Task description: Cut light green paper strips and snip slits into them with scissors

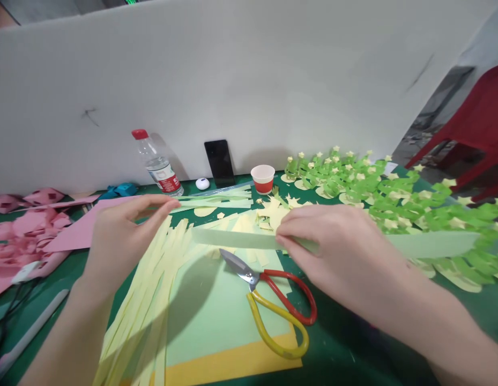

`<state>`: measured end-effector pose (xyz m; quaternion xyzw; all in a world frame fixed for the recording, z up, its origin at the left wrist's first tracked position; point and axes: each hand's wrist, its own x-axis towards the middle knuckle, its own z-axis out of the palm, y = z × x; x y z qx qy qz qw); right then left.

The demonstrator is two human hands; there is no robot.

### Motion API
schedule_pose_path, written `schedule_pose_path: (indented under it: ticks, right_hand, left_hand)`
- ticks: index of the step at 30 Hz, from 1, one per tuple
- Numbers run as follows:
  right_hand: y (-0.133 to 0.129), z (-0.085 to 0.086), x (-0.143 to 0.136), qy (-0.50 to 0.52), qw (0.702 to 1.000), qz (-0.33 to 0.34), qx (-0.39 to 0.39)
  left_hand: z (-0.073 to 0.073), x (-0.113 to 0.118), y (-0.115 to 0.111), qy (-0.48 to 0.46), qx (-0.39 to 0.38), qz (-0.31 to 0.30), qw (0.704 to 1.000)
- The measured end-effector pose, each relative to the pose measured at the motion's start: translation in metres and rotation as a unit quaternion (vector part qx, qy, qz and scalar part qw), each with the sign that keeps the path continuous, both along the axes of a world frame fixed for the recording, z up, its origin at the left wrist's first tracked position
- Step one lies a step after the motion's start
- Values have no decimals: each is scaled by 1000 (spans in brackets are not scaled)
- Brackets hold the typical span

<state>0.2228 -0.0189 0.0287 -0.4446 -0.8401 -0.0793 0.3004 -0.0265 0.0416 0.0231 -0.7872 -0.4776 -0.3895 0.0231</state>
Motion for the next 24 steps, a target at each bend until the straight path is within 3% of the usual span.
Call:
schedule_pose_path:
  ticks: [5,8,18,20,24]
  right_hand:
    - [-6,-14,-20,16,995,13,-93]
    - [-8,-19,-26,3,994,27,-110]
    - [-7,-23,-29,2,997,31,-77]
    - [-7,-24,-30,-4,998,23,-66]
    - [-6,-26,-32,-4,1000,9,-24]
  left_hand:
    - [-10,33,-34,-7,-61,-212,975]
    - [-19,46,-45,-6,-67,-279,958]
    - [-25,47,-42,10,-84,-261,962]
    - [-27,47,-43,32,-34,-247,968]
    - [-34,50,-45,134,179,-189,956]
